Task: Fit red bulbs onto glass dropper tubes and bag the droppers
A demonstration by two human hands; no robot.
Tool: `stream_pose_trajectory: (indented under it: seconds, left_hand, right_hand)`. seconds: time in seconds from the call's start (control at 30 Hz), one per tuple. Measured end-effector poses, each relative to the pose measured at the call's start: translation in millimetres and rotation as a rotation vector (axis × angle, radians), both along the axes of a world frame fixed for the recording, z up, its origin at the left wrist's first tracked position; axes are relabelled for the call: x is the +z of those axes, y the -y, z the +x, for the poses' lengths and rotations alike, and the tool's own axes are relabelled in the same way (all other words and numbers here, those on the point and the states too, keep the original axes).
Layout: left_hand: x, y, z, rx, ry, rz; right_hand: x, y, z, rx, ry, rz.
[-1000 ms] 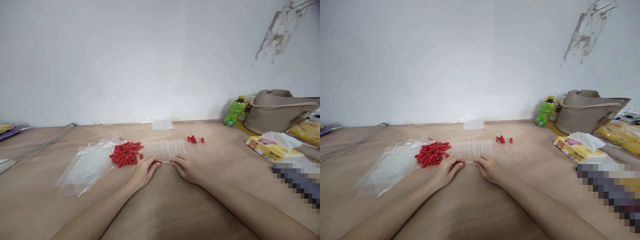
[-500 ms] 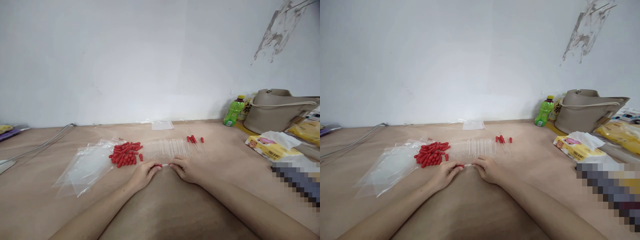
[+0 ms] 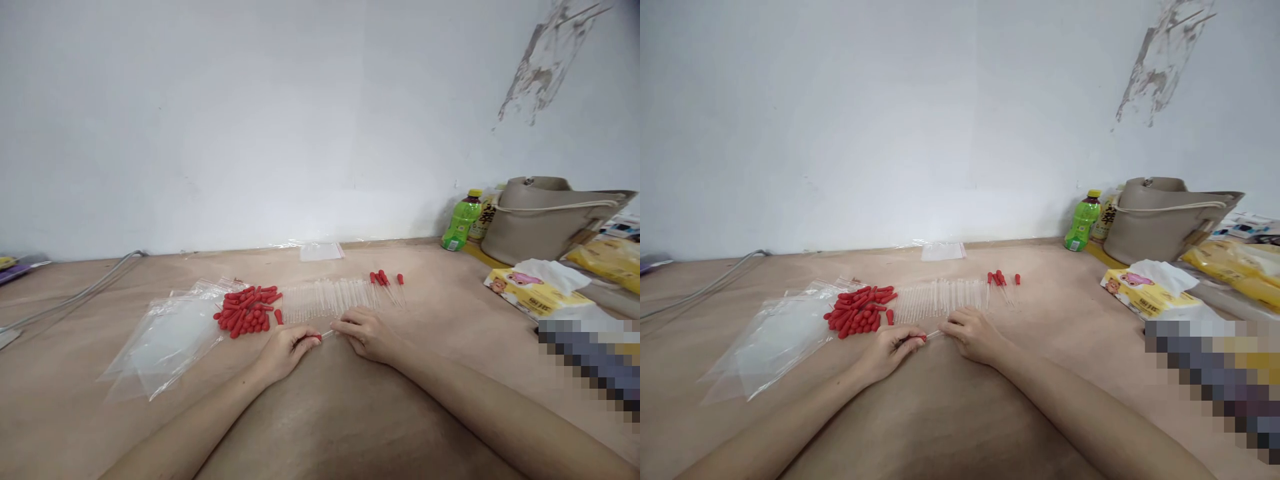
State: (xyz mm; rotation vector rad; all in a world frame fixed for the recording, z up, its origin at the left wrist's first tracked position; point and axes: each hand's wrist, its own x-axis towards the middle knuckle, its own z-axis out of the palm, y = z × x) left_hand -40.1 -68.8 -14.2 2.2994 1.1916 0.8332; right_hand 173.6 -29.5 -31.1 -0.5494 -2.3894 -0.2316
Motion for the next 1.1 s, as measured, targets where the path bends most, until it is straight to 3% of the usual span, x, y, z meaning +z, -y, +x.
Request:
stream_pose_trajectory:
  seconds: [0.23, 0.47, 0.6, 0.8, 0.93, 1.1]
  left_hand:
    - [-5.5, -3.7, -1.0, 0.045, 0.016, 0.057]
    - [-0.8, 0.6, -1.1, -0.017, 0.023, 0.007]
    - [0.8, 0.7, -0.8, -0.058, -0.003, 0.001]
    - [-2.1, -0.9, -1.0, 0.008, -0.033, 0.033]
    - [-4.0, 0.0, -0.9, 0.012, -0.053, 0.108]
    - [-6.5, 0.5, -0.7, -0.011, -0.038, 0.149]
  right_hand:
    - [-2.1, 10.4, -5.8, -0.122, 0.011, -0.122]
    - [6.2, 7.1, -0.8, -0.047, 0.115, -0.25]
    - [10.8, 2.9, 2.0, -0.013, 0.166, -0.23]
    - [7.9, 7.5, -3.5, -0.174, 0.183, -0.189]
    - [9.4, 12.7, -5.3, -0.194, 0.165, -0.39]
    - [17.6, 8.5, -2.0, -0.085, 0.141, -0.74]
